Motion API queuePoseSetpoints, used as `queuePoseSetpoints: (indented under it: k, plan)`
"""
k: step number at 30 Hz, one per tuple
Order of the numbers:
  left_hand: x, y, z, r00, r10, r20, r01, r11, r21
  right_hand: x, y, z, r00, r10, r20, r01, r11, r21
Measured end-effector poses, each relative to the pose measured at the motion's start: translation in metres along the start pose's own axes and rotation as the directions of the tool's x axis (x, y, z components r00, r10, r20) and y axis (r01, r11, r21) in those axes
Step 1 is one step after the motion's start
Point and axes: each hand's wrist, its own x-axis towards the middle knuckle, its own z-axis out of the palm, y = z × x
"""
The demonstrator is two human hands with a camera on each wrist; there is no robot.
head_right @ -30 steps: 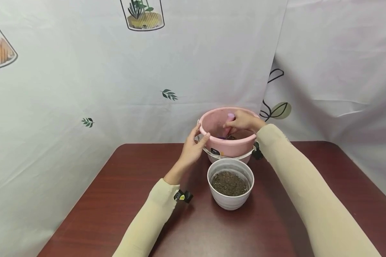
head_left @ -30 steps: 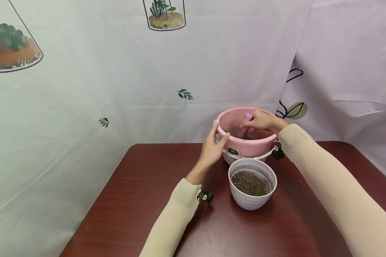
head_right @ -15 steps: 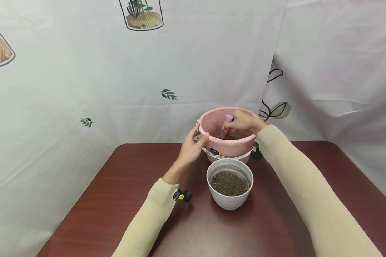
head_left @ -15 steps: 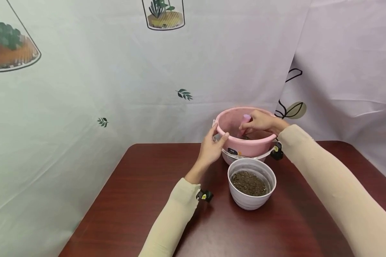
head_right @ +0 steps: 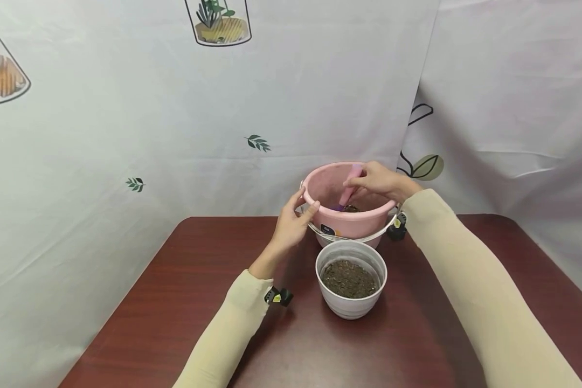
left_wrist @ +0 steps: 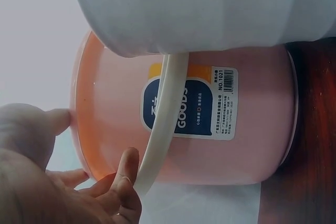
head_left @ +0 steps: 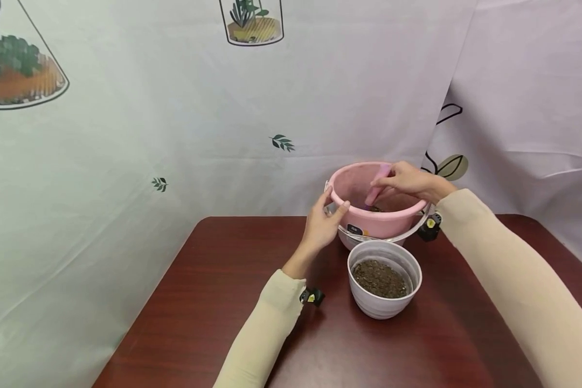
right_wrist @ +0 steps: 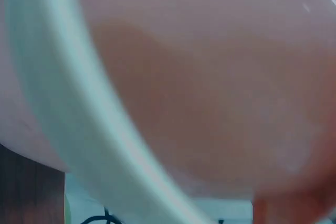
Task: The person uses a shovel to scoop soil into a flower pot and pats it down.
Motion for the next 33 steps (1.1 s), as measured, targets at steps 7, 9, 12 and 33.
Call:
queuePoseSetpoints:
  k: [7,9,12,33]
  plan:
    - [0.001,-0.002,0.002,1.0,0.005,-0.008,-0.005,1.0,-0.027,-0.015,-0.005,-0.016,0.992,-0.002,-0.126,0.019,0.991,0.135]
    - [0.001,-0.002,0.002,1.0,0.01,-0.009,-0.01,1.0,-0.028,-0.017,-0.004,-0.018,0.992,-0.003,-0.125,0.024,0.985,0.17]
    - [0.0,-0.002,0.002,1.0,0.015,-0.007,-0.015,0.999,-0.035,-0.017,-0.002,-0.02,0.991,-0.001,-0.133,0.024,0.985,0.174]
    - [-0.002,-0.003,0.003,0.999,0.037,-0.024,-0.037,0.999,-0.005,-0.045,0.003,-0.032,0.956,0.109,-0.273,0.085,0.787,0.611]
